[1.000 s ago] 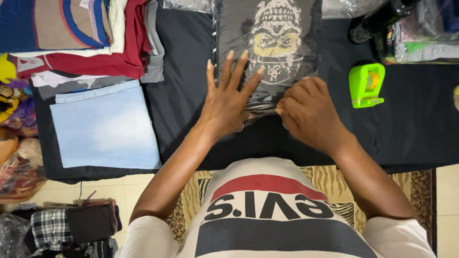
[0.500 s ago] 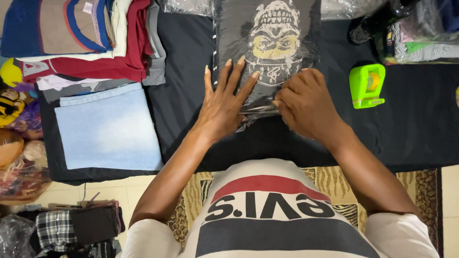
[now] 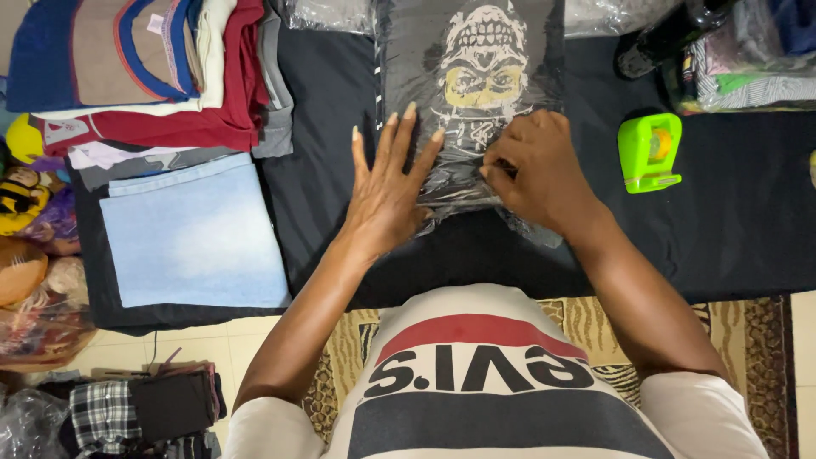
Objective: Seal folded clothing items into plastic bags using adhesive tape.
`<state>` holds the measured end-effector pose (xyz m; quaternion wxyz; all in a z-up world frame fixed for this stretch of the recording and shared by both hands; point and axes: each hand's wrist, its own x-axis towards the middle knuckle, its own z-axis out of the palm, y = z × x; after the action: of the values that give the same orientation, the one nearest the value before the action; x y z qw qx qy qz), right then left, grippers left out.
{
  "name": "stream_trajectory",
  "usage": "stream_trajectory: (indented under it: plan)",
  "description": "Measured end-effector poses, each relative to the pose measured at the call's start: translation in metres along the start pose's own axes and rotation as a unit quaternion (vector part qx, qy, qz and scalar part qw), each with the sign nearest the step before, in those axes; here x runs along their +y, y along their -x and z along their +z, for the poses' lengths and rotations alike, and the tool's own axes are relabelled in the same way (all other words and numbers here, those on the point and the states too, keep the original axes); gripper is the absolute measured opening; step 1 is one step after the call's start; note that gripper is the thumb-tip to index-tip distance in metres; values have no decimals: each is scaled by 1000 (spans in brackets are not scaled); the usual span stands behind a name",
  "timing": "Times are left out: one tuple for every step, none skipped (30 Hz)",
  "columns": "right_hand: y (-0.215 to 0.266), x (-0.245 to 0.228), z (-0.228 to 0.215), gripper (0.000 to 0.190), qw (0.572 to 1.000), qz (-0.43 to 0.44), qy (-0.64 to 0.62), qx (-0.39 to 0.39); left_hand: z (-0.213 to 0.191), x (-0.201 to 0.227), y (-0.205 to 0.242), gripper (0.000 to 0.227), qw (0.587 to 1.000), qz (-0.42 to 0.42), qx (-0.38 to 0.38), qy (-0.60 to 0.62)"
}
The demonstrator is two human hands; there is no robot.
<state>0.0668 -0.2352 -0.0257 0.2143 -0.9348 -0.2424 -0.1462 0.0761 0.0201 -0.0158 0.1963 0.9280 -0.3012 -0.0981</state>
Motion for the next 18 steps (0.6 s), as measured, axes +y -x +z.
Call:
stream_trajectory:
  plan:
    - [-1, 5, -1, 11, 1000, 0, 0, 1, -1, -1, 1, 112, 1000, 1, 0, -1]
    - [-2, 10, -1, 11, 1000, 7, 1, 6, -2, -2, 3, 114, 1000, -13, 4, 12]
    - [-3, 15, -2, 12, 1000, 13, 2, 10, -2, -3, 5, 116, 999, -28, 8, 26]
    - [0, 17, -5, 12, 1000, 13, 2, 10, -1, -4, 7, 116, 999, -28, 9, 26]
    - [2, 19, -9, 11, 999, 14, 11, 26, 1, -5, 10, 118, 996, -48, 29, 63]
    - [5, 21, -12, 11, 999, 16, 21, 43, 2, -7, 12, 120, 991, -67, 50, 100]
    - [14, 23, -20, 11, 999, 16, 21, 42, 3, -9, 18, 120, 991, -67, 50, 101]
    - [23, 25, -27, 11, 998, 26, 0, 54, 3, -12, 23, 122, 985, -81, 67, 140]
    - [32, 27, -34, 14, 997, 36, -22, 67, 4, -14, 28, 124, 976, -95, 84, 179]
    - [40, 17, -46, 14, 997, 37, -22, 66, 9, -22, 38, 124, 976, -95, 83, 179]
    - [49, 6, -59, 18, 992, 79, -62, 82, 16, -30, 49, 116, 959, -89, 123, 237]
    - [59, -4, -72, 23, 983, 121, -101, 98, 22, -37, 59, 109, 938, -84, 162, 295]
    - [78, 2, -68, 23, 982, 124, -100, 98, 30, -40, 69, 109, 938, -83, 160, 295]
    - [98, 8, -64, 33, 983, 129, -103, 83, 37, -43, 80, 87, 909, -93, 215, 345]
    - [118, 13, -59, 44, 983, 135, -107, 69, 45, -46, 91, 65, 874, -105, 268, 391]
    - [135, 16, -44, 44, 982, 138, -107, 68, 54, -46, 99, 65, 875, -105, 265, 392]
    - [152, 18, -28, 43, 981, 134, -123, 70, 64, -47, 108, 52, 893, -91, 296, 326]
    - [169, 20, -12, 45, 979, 130, -139, 71, 74, -47, 117, 42, 907, -75, 325, 257]
